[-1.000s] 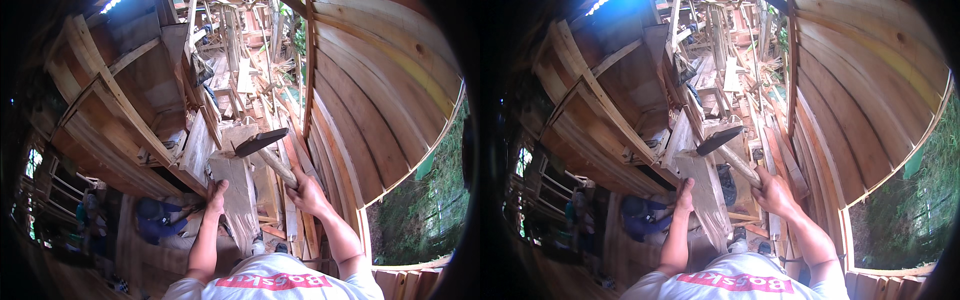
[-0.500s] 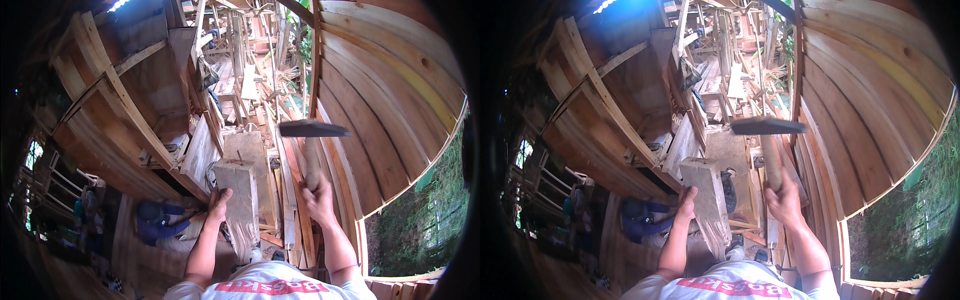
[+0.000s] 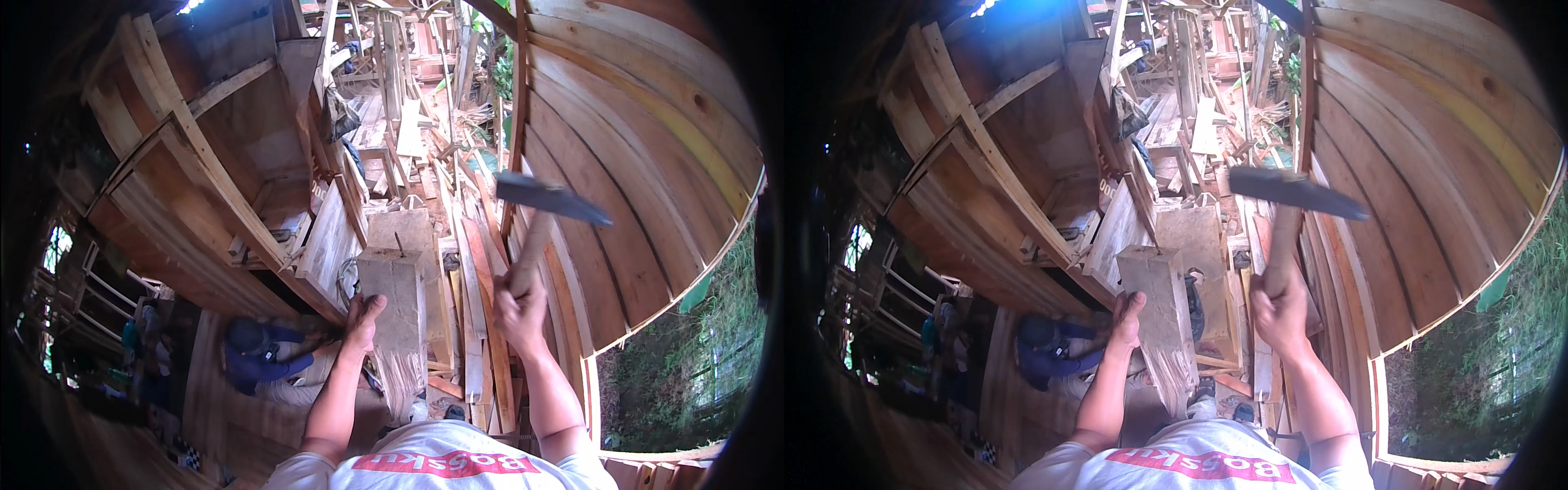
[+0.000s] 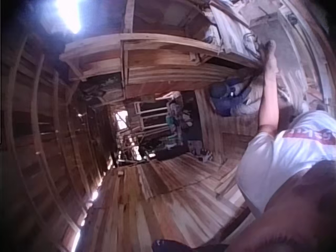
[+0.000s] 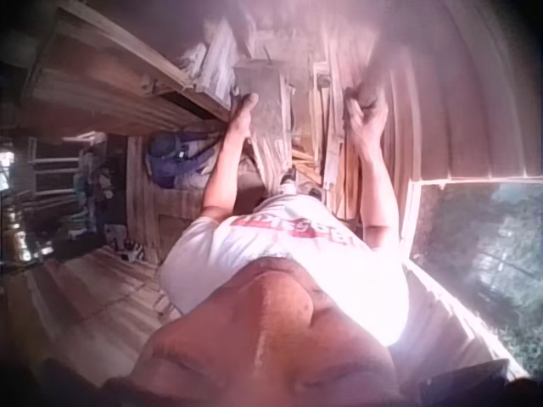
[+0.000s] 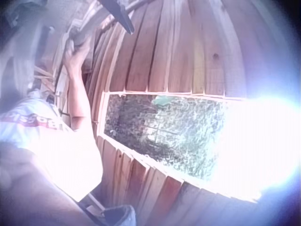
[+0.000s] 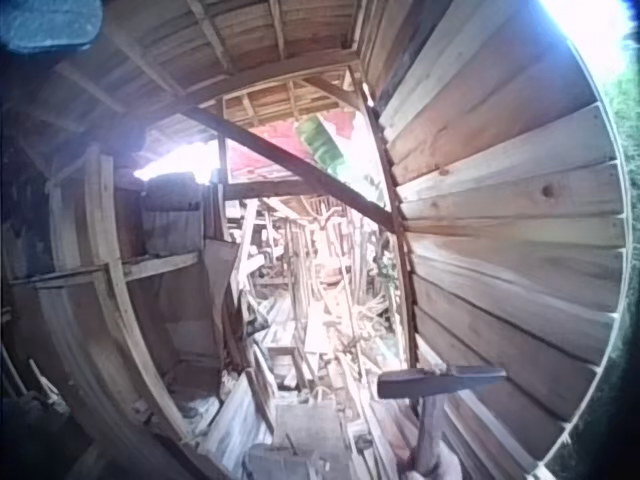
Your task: The person uses a hammer to break apart wooden planks and debris inside a cluttered wooden structure. They repeatedly strike the wood to split it and clear the area, while another person works nearby.
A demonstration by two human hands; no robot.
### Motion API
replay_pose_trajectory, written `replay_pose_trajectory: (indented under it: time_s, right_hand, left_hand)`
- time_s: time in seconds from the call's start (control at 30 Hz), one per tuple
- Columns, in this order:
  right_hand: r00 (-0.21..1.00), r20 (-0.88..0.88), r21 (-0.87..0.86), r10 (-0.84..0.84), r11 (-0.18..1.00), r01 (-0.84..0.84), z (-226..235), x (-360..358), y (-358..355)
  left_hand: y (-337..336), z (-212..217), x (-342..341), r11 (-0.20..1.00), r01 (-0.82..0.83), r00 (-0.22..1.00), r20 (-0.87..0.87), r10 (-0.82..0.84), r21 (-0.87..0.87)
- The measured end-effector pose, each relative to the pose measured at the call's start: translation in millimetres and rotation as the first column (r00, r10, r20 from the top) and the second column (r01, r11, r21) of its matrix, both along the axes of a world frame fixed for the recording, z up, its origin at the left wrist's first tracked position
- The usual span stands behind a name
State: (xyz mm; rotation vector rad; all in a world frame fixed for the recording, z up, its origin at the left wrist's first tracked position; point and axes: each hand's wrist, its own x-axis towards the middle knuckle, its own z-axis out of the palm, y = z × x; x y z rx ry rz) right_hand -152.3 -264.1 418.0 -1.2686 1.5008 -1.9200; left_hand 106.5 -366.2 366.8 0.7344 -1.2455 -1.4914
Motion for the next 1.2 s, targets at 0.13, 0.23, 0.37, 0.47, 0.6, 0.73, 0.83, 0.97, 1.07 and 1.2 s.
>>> replay_pose_trajectory:
  time_s: [0.13,0.23,0.37,0.47,0.6,0.73,0.83,0.97,1.07,1.2]
  right_hand:
    - [0.743,-0.593,0.469,0.31,0.883,0.006,17,2,-2]
    - [0.957,-0.208,0.33,0.202,0.936,-0.126,12,2,13]
    - [0.998,0.052,-0.016,0.025,1.0,-0.024,6,0,3]
    - [0.91,-0.33,0.195,0.251,0.961,-0.195,7,1,4]
    - [0.95,-0.239,0.178,0.2,0.971,-0.159,18,4,8]
    - [0.993,-0.111,-0.065,0.037,0.997,-0.044,3,-6,1]
    - [0.814,-0.504,0.356,0.289,0.928,-0.109,16,-3,9]
    - [0.91,-0.34,0.387,0.237,0.917,-0.095,16,-3,18]
    - [0.962,-0.239,0.263,0.129,0.963,-0.064,16,0,25]
    - [0.992,-0.087,0.251,0.089,0.966,-0.065,-11,-8,38]
  left_hand:
    - [10,25,-15,1.0,-0.001,1.0,0.012,0.001,-0.006]
    - [7,4,0,0.992,-0.108,0.994,0.03,0.106,0.064]
    - [-7,-6,6,0.997,-0.076,0.997,0.027,0.075,0.021]
    - [0,1,-4,0.997,-0.068,0.996,0.052,0.066,0.033]
    - [4,17,-2,0.998,-0.036,0.999,0.042,0.034,0.044]
    - [4,16,-8,0.998,-0.035,0.998,0.048,0.037,-0.052]
    - [12,20,-10,1.0,-0.024,0.998,0.05,0.024,-0.005]
    - [7,18,-20,0.999,-0.054,0.998,0.018,0.054,-0.001]
    - [16,24,-17,0.999,-0.041,0.998,0.039,0.042,-0.025]
    - [13,17,-7,0.988,-0.153,0.986,0.067,0.154,-0.017]
